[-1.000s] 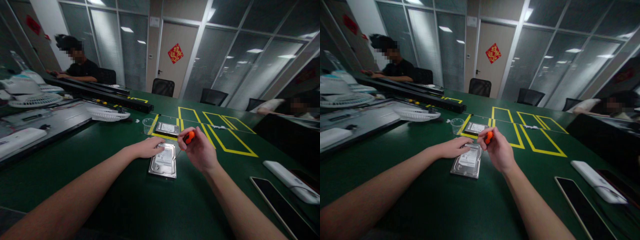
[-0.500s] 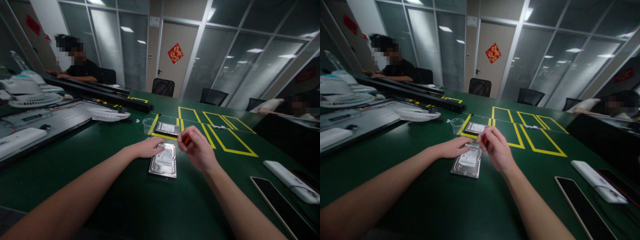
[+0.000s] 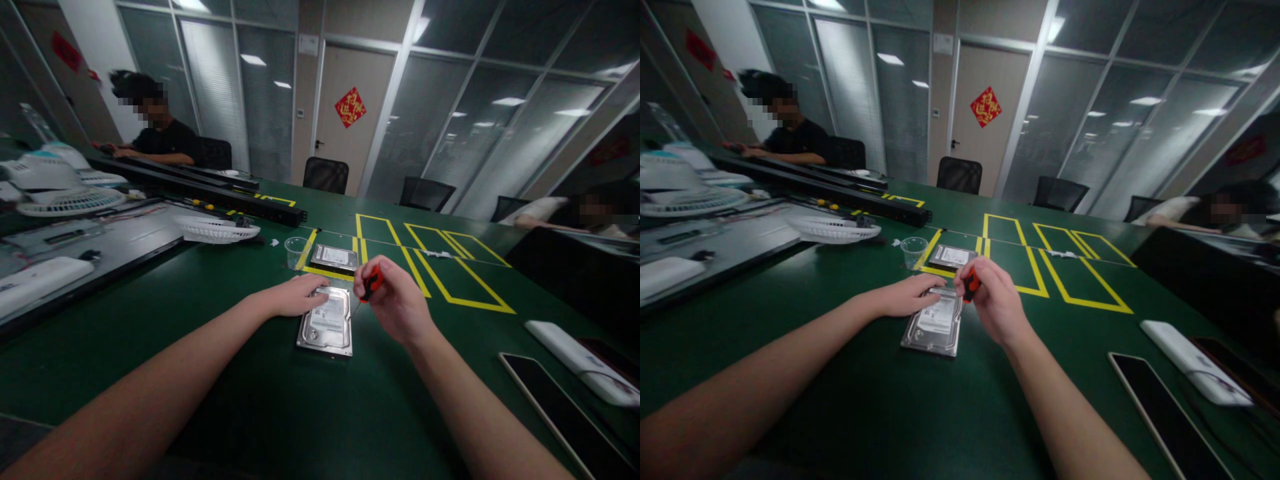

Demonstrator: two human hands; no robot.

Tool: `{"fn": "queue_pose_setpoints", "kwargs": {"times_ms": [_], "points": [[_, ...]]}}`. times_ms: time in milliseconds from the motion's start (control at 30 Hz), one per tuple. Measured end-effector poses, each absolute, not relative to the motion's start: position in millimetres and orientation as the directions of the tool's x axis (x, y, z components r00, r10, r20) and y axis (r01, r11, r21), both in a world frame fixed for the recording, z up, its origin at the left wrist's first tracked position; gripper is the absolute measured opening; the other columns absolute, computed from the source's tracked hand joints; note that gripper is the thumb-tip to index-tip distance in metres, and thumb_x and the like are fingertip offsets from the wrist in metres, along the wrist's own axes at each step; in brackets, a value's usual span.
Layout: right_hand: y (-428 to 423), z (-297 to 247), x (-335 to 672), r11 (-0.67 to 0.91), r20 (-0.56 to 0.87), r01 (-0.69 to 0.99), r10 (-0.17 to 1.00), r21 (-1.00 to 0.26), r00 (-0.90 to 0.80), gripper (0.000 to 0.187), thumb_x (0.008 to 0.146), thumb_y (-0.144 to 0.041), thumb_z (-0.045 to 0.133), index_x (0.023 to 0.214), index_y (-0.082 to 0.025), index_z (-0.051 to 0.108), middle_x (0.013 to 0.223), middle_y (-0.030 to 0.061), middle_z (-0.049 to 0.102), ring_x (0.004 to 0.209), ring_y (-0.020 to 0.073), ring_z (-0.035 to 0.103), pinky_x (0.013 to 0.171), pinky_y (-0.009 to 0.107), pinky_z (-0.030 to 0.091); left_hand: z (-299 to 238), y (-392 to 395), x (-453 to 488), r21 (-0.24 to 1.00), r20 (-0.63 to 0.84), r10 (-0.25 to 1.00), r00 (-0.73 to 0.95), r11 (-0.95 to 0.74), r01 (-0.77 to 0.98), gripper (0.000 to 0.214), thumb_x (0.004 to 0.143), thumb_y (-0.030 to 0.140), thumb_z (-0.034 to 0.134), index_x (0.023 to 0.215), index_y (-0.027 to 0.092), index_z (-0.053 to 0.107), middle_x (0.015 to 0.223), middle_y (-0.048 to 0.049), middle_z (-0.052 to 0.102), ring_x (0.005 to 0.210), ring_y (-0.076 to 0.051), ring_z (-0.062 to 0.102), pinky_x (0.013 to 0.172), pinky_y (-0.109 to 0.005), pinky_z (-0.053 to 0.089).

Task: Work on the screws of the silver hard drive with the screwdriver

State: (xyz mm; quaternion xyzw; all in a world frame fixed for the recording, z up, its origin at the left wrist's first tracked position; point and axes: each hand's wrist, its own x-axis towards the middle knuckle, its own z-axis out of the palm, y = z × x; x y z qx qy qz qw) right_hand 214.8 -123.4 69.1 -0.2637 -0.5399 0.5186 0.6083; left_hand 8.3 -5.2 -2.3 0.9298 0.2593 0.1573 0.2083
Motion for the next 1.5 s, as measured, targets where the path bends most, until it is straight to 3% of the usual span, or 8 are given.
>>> {"fn": "queue_pose_setpoints", "kwargs": {"times_ms": [267, 433, 700, 1100, 1267, 1500], "points": [[-123.1, 68.7, 214.7, 0.313, 0.373, -0.355, 0.921, -0.881, -0.111, 0.016, 0.097, -0.031, 0.062, 0.084, -0.022, 0.060, 0.083, 0.0022, 0.066, 0.062, 0.0144, 0.052, 0.062, 0.031, 0.036, -1.7, -5.8, 8.3, 0.461, 0.192, 0.546, 0.816, -0.784, 0.416, 0.039, 0.105, 0.048, 0.045, 0.132, 0.022, 0.058, 0.136, -0.0112, 0.063, 0.123, -0.028, 0.060, 0.105, -0.041, 0.045], [-124.5, 68.6, 213.9, 0.327, 0.387, -0.352, 0.915, -0.877, -0.114, 0.011, 0.097, -0.030, 0.062, 0.090, -0.023, 0.065, 0.082, 0.0026, 0.066, 0.062, 0.0144, 0.049, 0.061, 0.031, 0.034, -2.9, -4.6, 7.4, 0.466, 0.194, 0.541, 0.818, -0.785, 0.408, 0.039, 0.106, 0.048, 0.045, 0.133, 0.023, 0.058, 0.138, -0.0105, 0.063, 0.125, -0.028, 0.059, 0.105, -0.040, 0.044], [-121.7, 69.0, 215.0, 0.302, 0.360, -0.379, 0.928, -0.875, -0.091, 0.041, 0.103, -0.047, 0.045, 0.085, -0.020, 0.072, 0.071, 0.0044, 0.061, 0.061, 0.0164, 0.046, 0.062, 0.032, 0.035, 1.2, -7.0, 6.8, 0.482, 0.171, 0.551, 0.817, -0.770, 0.419, 0.042, 0.106, 0.050, 0.044, 0.136, 0.023, 0.056, 0.138, -0.0105, 0.062, 0.124, -0.028, 0.058, 0.105, -0.041, 0.044], [-124.3, 68.6, 214.3, 0.326, 0.382, -0.354, 0.918, -0.876, -0.102, 0.021, 0.100, -0.034, 0.056, 0.085, -0.022, 0.063, 0.082, 0.0040, 0.065, 0.071, 0.0172, 0.056, 0.067, 0.032, 0.039, -0.8, -6.5, 8.6, 0.461, 0.178, 0.545, 0.819, -0.782, 0.420, 0.040, 0.106, 0.046, 0.045, 0.134, 0.021, 0.057, 0.140, -0.0121, 0.062, 0.127, -0.029, 0.058, 0.108, -0.043, 0.044], [-124.8, 70.6, 213.7, 0.315, 0.365, -0.340, 0.927, -0.886, -0.092, 0.015, 0.096, -0.033, 0.061, 0.085, -0.023, 0.060, 0.083, 0.0028, 0.065, 0.065, 0.0160, 0.052, 0.063, 0.032, 0.037, -1.5, -5.2, 8.3, 0.471, 0.180, 0.551, 0.815, -0.776, 0.420, 0.041, 0.106, 0.049, 0.045, 0.134, 0.022, 0.058, 0.142, -0.0117, 0.061, 0.129, -0.029, 0.057, 0.108, -0.043, 0.044], [-124.3, 68.5, 214.8, 0.331, 0.381, -0.326, 0.919, -0.885, -0.103, 0.021, 0.098, -0.037, 0.058, 0.093, -0.021, 0.071, 0.080, 0.0041, 0.064, 0.063, 0.0155, 0.048, 0.061, 0.032, 0.035, -1.2, -6.2, 7.9, 0.460, 0.182, 0.554, 0.812, -0.778, 0.427, 0.042, 0.106, 0.048, 0.045, 0.136, 0.021, 0.057, 0.143, -0.0124, 0.060, 0.130, -0.030, 0.056, 0.109, -0.043, 0.043]]}}
